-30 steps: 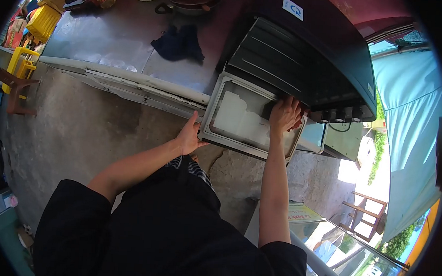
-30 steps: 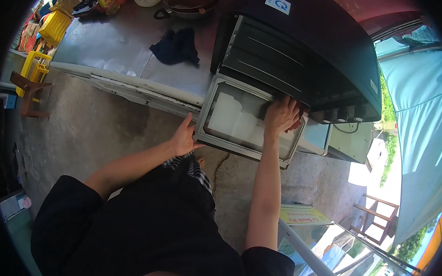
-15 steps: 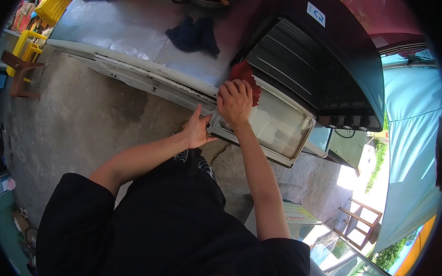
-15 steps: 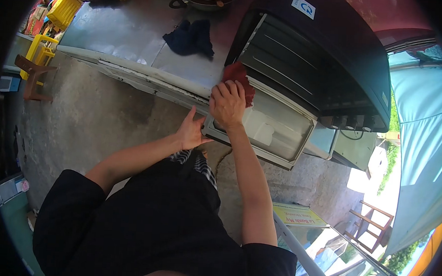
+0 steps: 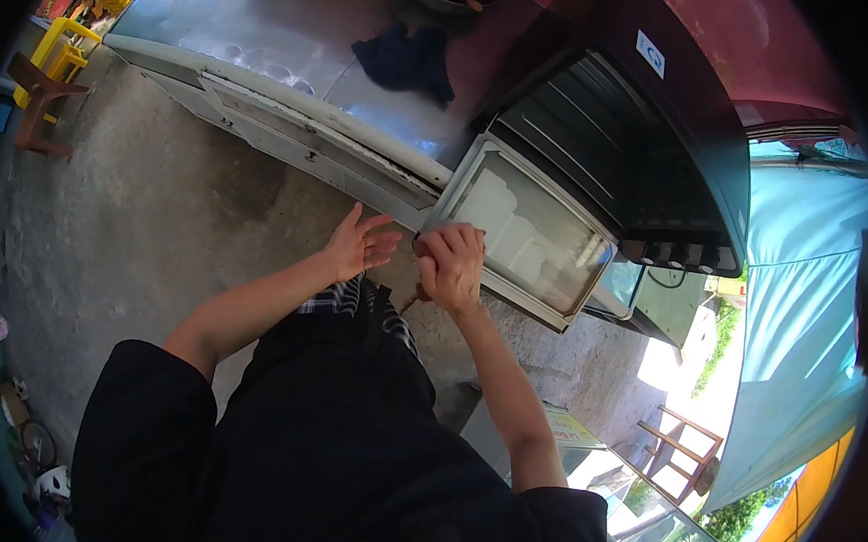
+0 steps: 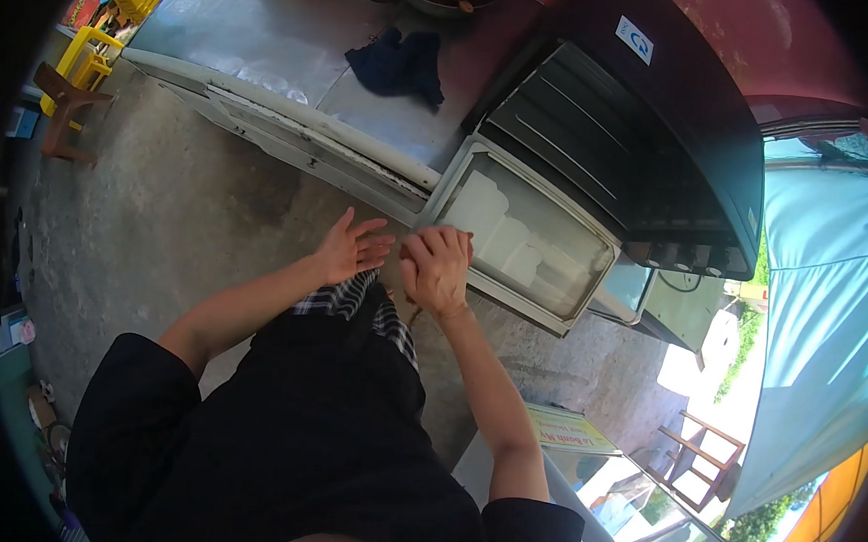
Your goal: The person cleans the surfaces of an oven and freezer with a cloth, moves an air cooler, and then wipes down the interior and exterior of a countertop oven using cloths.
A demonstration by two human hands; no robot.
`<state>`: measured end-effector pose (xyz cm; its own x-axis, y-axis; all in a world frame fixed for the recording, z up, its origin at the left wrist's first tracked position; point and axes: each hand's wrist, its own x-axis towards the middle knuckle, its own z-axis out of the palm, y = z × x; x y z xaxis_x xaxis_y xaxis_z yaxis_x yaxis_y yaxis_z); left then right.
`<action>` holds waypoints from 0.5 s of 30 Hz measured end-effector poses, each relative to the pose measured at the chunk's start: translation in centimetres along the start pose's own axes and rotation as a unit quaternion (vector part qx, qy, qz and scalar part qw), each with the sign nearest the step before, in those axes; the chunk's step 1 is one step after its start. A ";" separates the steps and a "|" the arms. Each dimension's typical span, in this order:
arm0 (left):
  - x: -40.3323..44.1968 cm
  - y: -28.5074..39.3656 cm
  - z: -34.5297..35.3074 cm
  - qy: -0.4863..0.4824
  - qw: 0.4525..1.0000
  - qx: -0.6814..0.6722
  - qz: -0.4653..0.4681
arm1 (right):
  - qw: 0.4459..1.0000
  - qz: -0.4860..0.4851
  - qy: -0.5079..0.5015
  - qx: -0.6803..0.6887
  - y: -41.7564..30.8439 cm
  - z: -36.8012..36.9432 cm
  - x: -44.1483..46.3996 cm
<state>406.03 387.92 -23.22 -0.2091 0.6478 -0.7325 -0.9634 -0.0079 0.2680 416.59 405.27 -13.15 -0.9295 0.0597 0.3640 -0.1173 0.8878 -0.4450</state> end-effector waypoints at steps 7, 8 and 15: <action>0.0 -1.4 3.1 -0.020 0.999 0.029 -0.016 | 0.984 0.067 0.045 -0.161 5.0 3.0 5.4; 0.1 -1.6 3.6 -0.022 0.999 0.030 -0.019 | 0.985 0.064 0.034 -0.157 3.8 3.3 3.7; 1.0 -1.9 4.3 -0.076 0.996 0.040 -0.011 | 0.984 -0.001 -0.045 -0.173 1.6 3.2 -0.4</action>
<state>408.38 391.83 -21.78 -0.1547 0.7556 -0.6365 -0.9494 0.0646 0.3075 415.71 405.18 -16.59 -0.9582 0.0316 0.2844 -0.0068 0.9911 -0.1333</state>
